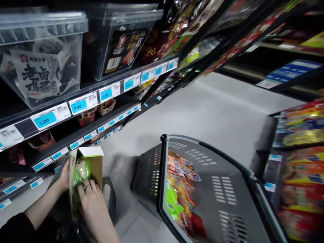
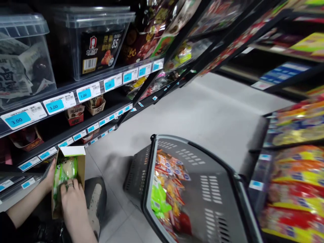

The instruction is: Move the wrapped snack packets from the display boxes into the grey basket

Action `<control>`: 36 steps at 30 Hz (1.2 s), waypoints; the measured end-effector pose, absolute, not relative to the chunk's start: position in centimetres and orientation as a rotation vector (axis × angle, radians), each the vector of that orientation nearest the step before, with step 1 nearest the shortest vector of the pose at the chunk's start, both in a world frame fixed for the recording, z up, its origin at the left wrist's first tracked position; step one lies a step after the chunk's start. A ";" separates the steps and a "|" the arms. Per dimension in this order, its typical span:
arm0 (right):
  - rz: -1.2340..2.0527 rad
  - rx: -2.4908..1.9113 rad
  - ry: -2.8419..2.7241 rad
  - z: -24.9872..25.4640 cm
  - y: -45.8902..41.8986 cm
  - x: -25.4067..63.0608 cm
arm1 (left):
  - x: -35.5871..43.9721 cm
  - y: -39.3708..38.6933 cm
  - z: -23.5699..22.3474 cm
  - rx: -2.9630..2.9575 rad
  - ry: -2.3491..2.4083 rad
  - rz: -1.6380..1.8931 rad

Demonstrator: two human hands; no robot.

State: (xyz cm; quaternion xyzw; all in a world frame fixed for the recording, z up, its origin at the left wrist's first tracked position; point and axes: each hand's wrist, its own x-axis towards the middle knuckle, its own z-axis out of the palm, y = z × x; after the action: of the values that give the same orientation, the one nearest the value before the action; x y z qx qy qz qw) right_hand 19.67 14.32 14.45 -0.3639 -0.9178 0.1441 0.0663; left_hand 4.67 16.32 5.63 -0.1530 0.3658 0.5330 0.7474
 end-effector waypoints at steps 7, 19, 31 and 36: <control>0.398 -0.714 -2.952 13.5 15.9 19.2 | 4.4 15.9 5.0 -0.293 0.771 1.203; 0.735 -1.041 -2.137 18.2 19.4 25.5 | 4.3 15.9 5.5 -0.272 0.789 1.163; 1.560 -1.255 -1.789 18.0 22.8 24.7 | 3.7 15.5 4.3 -0.257 0.727 1.098; 1.301 -1.373 -1.799 16.8 20.3 23.8 | 3.8 15.5 4.4 -0.248 0.702 1.099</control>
State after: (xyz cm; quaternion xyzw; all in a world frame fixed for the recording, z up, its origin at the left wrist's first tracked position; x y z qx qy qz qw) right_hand 23.79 20.26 16.81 -0.5074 -0.6650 0.4809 0.2628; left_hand 3.84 15.47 4.38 -0.1149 0.3257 0.5100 0.7878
